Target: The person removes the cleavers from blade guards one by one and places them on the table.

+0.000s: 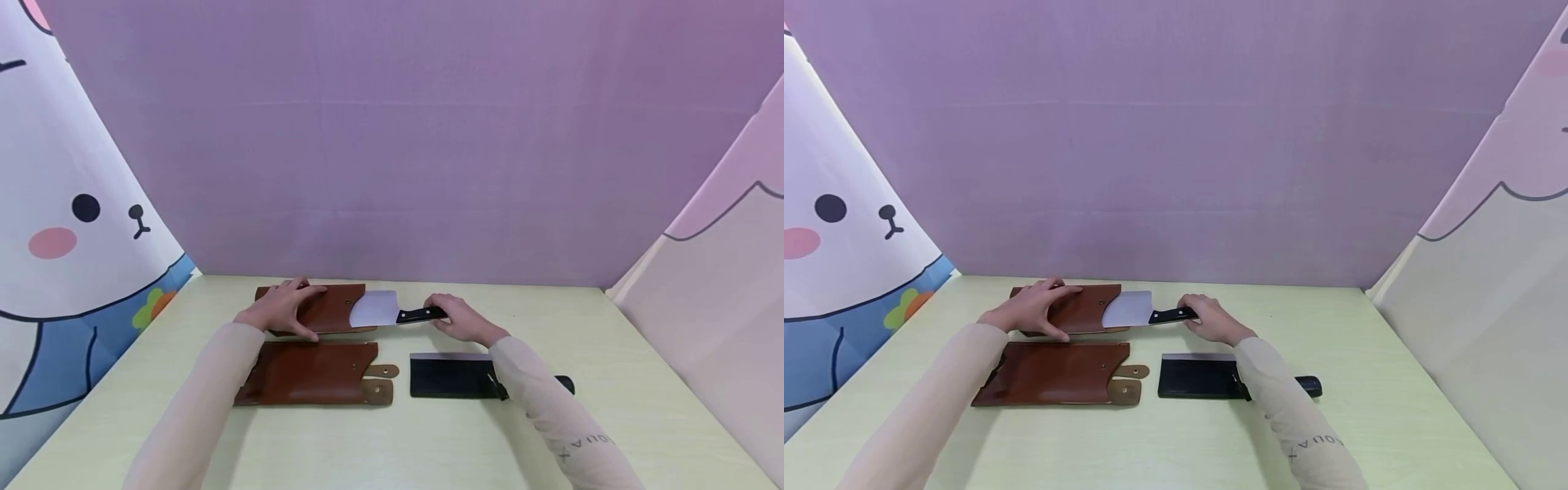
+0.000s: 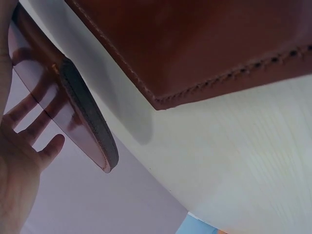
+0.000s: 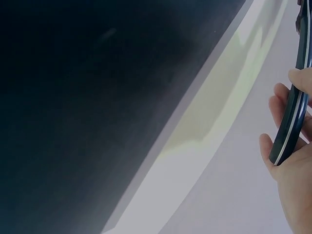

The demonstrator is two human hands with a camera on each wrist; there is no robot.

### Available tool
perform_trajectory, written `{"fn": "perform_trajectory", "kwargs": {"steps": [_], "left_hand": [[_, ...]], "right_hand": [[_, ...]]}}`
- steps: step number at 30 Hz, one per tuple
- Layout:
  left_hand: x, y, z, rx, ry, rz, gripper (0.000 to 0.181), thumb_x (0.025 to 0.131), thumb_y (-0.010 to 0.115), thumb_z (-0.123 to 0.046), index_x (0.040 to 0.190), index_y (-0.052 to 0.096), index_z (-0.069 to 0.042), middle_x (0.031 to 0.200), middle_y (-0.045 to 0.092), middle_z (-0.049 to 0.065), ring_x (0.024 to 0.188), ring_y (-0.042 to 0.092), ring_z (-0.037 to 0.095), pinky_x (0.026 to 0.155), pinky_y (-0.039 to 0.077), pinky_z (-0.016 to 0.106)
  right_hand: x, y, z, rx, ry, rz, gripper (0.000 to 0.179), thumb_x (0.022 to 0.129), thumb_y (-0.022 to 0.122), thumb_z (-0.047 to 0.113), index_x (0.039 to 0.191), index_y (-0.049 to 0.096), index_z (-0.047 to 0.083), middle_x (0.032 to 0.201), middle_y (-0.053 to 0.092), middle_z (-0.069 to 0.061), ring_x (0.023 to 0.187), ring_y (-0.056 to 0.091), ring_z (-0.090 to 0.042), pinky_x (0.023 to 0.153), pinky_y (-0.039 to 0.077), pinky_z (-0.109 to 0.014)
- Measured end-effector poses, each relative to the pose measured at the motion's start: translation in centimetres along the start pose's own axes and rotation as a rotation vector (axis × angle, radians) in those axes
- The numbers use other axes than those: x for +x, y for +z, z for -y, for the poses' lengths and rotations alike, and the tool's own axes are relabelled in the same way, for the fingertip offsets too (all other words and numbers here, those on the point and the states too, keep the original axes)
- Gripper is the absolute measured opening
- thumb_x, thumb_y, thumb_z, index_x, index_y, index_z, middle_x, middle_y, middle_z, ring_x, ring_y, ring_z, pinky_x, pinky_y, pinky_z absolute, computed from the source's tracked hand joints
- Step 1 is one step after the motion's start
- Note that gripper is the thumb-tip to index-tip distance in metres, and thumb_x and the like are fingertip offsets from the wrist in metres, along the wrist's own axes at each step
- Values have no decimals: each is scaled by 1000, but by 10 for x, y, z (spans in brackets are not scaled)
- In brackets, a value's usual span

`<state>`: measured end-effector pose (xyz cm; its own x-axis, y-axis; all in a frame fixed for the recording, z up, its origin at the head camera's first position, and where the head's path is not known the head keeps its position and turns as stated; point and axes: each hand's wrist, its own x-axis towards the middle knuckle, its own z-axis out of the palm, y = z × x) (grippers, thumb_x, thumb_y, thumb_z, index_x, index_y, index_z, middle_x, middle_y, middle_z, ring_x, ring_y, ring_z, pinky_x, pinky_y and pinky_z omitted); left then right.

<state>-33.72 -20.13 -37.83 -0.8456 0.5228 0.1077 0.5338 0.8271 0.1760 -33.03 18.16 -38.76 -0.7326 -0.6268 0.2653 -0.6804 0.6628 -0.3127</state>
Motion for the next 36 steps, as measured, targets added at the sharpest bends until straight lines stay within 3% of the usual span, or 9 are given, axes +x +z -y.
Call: {"fn": "perform_trajectory", "kwargs": {"steps": [26,36], "left_hand": [[-14,-4,10,12,-2,-34,95,58,77,-58,136,43,-18,123,42,14,108,44,33,89,32,57],[-17,-2,12,11,-30,-16,97,57,77,-60,138,41,-20,124,41,14,107,45,33,91,32,57]], "right_hand": [[-13,-9,-9,-7,2,-8,22,82,61,2,103,56,6,97,61,-5,87,55,-19,81,44,-39],[-19,-13,-9,7,-4,-13,22,81,61,1,102,57,4,97,60,-8,85,55,-18,79,45,-39]]}}
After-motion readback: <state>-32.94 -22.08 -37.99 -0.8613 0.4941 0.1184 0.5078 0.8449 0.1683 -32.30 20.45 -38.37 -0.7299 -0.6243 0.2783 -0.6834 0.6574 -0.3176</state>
